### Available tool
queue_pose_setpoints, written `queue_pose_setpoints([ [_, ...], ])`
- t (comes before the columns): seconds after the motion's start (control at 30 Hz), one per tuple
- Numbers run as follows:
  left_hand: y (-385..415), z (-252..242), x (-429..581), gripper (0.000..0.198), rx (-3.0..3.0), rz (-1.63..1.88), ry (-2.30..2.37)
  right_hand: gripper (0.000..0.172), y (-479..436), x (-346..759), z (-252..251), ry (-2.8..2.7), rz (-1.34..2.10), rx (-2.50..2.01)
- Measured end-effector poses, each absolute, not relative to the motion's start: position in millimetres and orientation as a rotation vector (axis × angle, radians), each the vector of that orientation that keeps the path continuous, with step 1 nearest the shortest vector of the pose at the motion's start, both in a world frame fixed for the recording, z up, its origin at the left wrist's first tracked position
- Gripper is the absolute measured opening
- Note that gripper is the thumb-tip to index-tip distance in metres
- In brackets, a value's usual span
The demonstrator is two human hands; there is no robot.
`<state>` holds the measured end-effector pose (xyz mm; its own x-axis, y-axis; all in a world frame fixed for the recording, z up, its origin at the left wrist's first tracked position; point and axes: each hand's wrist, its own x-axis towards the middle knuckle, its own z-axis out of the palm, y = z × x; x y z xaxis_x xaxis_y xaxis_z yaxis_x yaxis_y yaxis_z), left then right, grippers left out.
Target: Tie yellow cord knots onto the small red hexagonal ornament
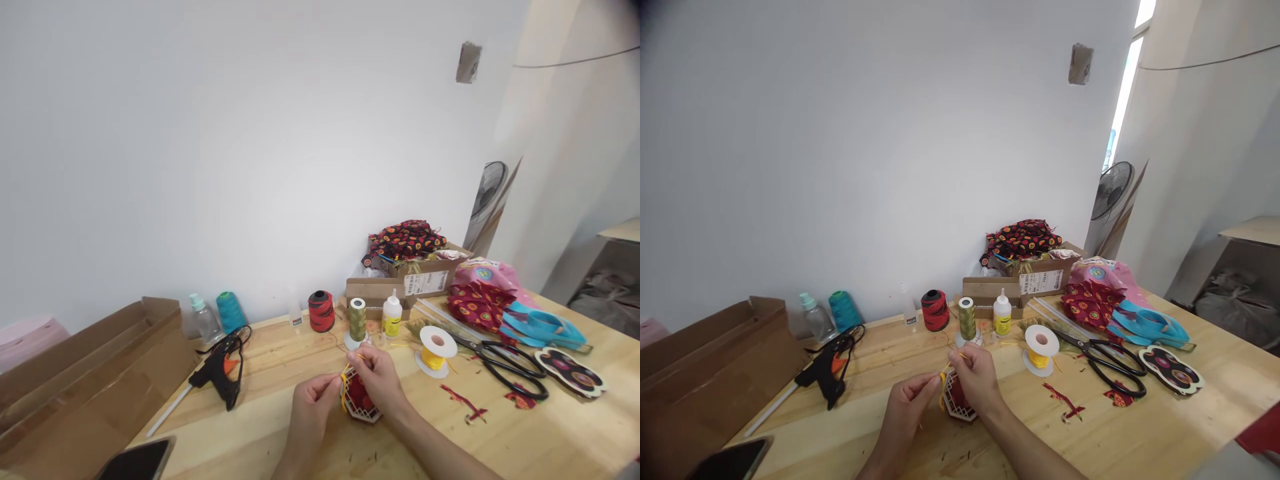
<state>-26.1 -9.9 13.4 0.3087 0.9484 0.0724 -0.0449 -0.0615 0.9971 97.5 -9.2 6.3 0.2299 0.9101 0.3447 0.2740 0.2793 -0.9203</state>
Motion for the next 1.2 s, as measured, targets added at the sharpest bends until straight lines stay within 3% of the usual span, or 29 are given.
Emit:
queue_pose_setpoints([
  [0.87,-10.5,6.7,-29.0,0.022,1.471,0.928,0.901,0.033,-15.3,101.6,6.9,-1.566,0.386,-1.309],
  [1.2,-4.7,4.5,-37.7,0.022,1.443,1.002,1.079,0.035,-11.4,106.5,10.4,-1.257,1.052,-1.262],
])
